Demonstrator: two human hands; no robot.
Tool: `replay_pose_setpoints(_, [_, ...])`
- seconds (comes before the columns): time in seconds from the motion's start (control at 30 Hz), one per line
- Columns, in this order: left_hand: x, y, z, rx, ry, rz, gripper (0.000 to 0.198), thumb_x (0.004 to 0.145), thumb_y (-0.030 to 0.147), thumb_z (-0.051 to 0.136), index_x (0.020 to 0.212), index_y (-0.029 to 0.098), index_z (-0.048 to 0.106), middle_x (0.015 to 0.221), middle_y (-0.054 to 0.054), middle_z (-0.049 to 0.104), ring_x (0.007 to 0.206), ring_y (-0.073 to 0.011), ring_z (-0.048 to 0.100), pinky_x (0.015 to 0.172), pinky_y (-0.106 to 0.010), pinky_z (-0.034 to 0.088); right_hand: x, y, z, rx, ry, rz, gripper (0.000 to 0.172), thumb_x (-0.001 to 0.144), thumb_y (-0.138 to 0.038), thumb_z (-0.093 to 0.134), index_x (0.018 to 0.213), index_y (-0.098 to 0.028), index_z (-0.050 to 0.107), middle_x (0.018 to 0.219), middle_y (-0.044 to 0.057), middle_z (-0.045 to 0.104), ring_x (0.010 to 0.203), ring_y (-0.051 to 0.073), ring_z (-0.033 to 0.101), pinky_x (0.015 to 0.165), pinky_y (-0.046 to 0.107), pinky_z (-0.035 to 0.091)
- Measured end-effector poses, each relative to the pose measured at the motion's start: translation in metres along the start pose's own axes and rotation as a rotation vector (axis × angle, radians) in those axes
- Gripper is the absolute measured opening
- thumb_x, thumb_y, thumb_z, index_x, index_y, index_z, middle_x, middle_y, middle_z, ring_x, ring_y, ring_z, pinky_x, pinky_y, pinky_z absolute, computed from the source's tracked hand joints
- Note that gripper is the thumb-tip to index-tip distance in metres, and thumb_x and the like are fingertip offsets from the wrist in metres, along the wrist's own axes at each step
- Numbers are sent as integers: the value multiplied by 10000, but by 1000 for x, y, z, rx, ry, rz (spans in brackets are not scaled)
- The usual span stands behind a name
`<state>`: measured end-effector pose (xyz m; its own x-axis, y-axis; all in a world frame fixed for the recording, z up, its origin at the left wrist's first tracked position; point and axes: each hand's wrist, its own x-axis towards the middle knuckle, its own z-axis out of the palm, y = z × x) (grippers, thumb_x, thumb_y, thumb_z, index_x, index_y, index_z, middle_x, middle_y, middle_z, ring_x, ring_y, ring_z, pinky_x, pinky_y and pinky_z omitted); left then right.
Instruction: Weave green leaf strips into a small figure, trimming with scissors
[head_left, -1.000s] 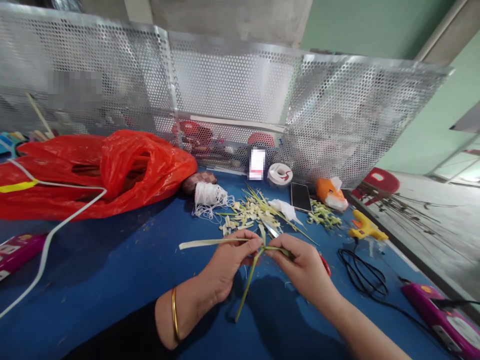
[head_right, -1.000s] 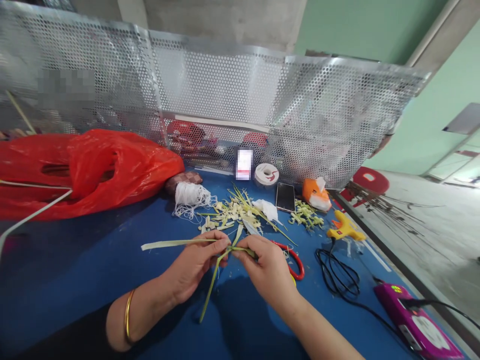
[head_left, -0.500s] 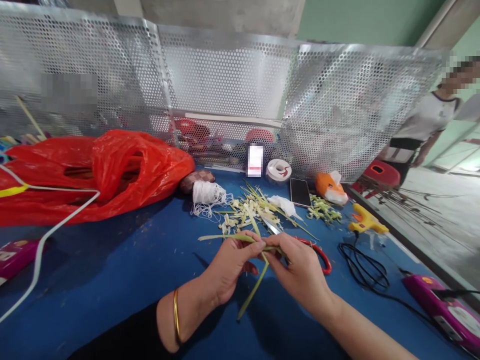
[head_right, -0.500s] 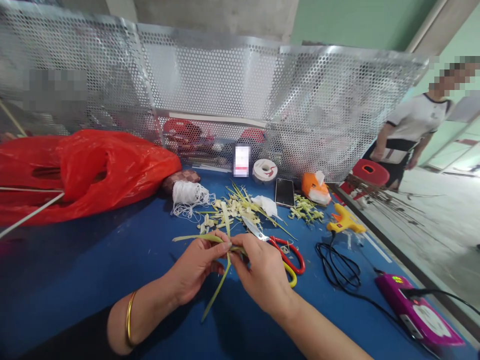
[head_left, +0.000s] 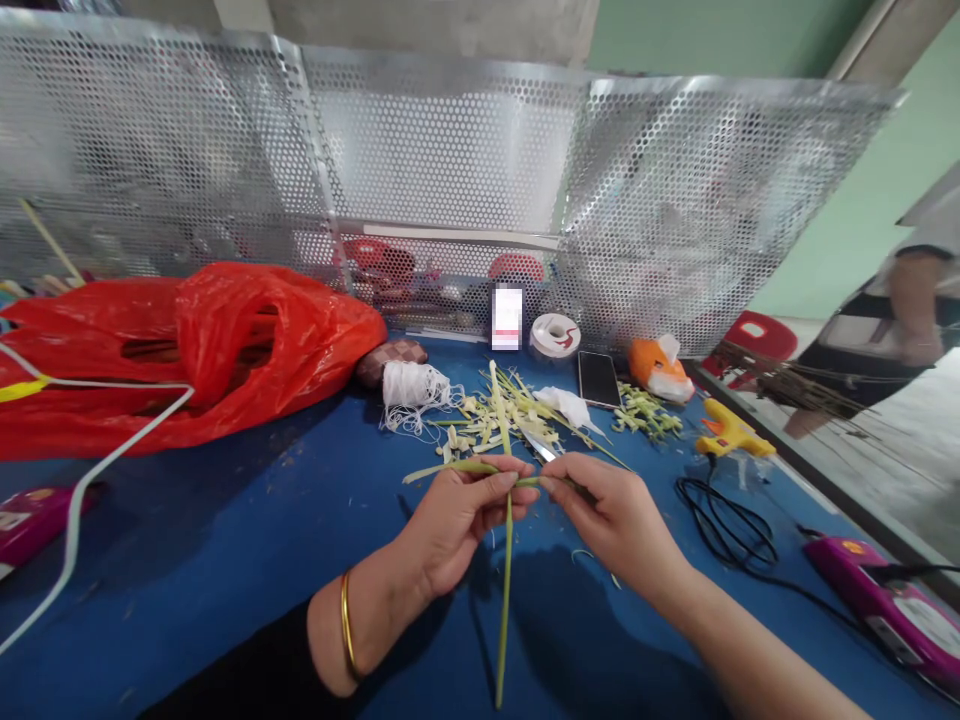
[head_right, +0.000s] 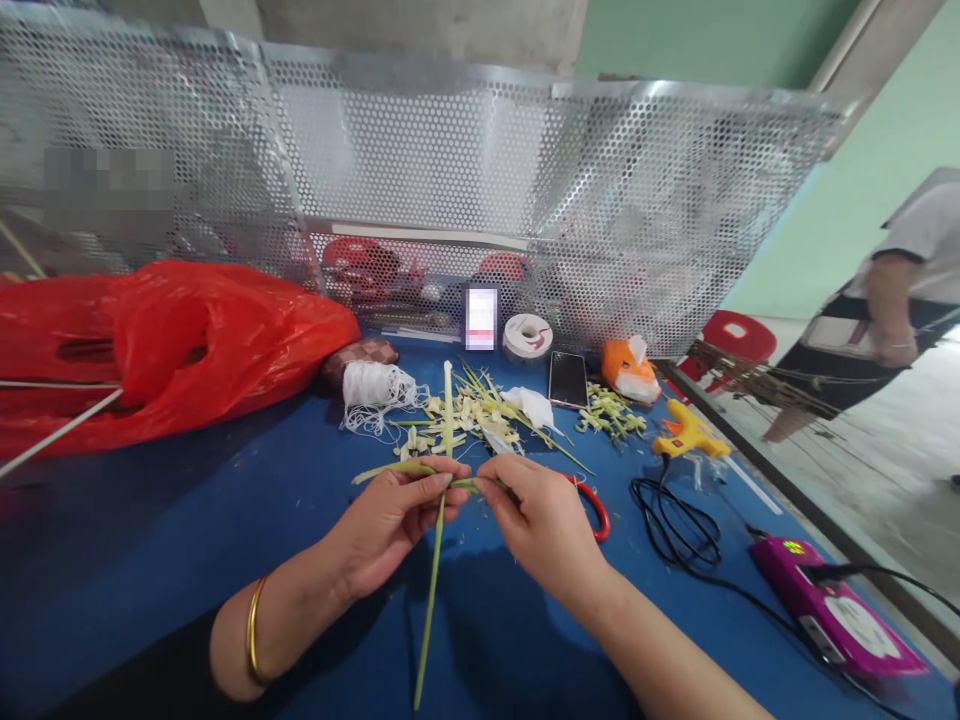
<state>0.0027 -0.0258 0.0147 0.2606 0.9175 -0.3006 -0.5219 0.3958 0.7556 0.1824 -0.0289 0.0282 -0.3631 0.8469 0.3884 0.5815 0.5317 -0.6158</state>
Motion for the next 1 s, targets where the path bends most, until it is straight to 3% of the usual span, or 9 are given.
replay_pose_setpoints(0.4, [-1,3,0,-5,21,-13,95,756,76,697,834,104,743,792,-66,737,638,-116,688,601,-177,555,5,14,2,5,-130,123,223,912,-310,520,740,-203,612,631,-31,601,588,127,541,562,232,394])
replay_pose_setpoints(0.57, [-3,2,4,223,23,9,116,714,160,741,817,107,750,747,-66,726,638,-127,676,606,-192,522,6,12,-1,15,211,-52,165,883,-304,590,996,-198,644,942,54,646,855,183,603,755,299,468])
replay_pose_setpoints(0.63, [-6,-1,8,312,-41,-23,113,704,180,734,787,103,748,691,-57,707,632,-132,663,608,-206,504,3,7,0,-43,245,-168,187,881,-294,600,1025,-186,651,954,74,622,887,199,590,769,324,463])
replay_pose_setpoints(0.73, [-10,-7,11,394,-162,-44,79,697,164,678,691,102,728,613,-31,663,582,-106,601,600,-209,462,-2,-2,5,-148,163,-257,220,864,-316,625,1029,-175,667,904,77,604,840,214,573,726,354,439])
replay_pose_setpoints(0.83, [-11,-13,11,434,-246,-2,105,624,81,593,609,111,692,567,7,607,536,-73,503,563,-194,405,-4,-10,12,-191,47,-226,219,843,-358,651,989,-198,686,876,61,601,795,213,563,706,368,409])
replay_pose_setpoints(1.0, [-11,-19,14,488,-172,-66,143,534,32,521,500,134,616,496,28,573,510,-91,514,539,-211,409,-3,-9,25,-36,-23,-110,83,867,-239,610,853,-203,684,820,32,603,763,176,573,690,329,418])
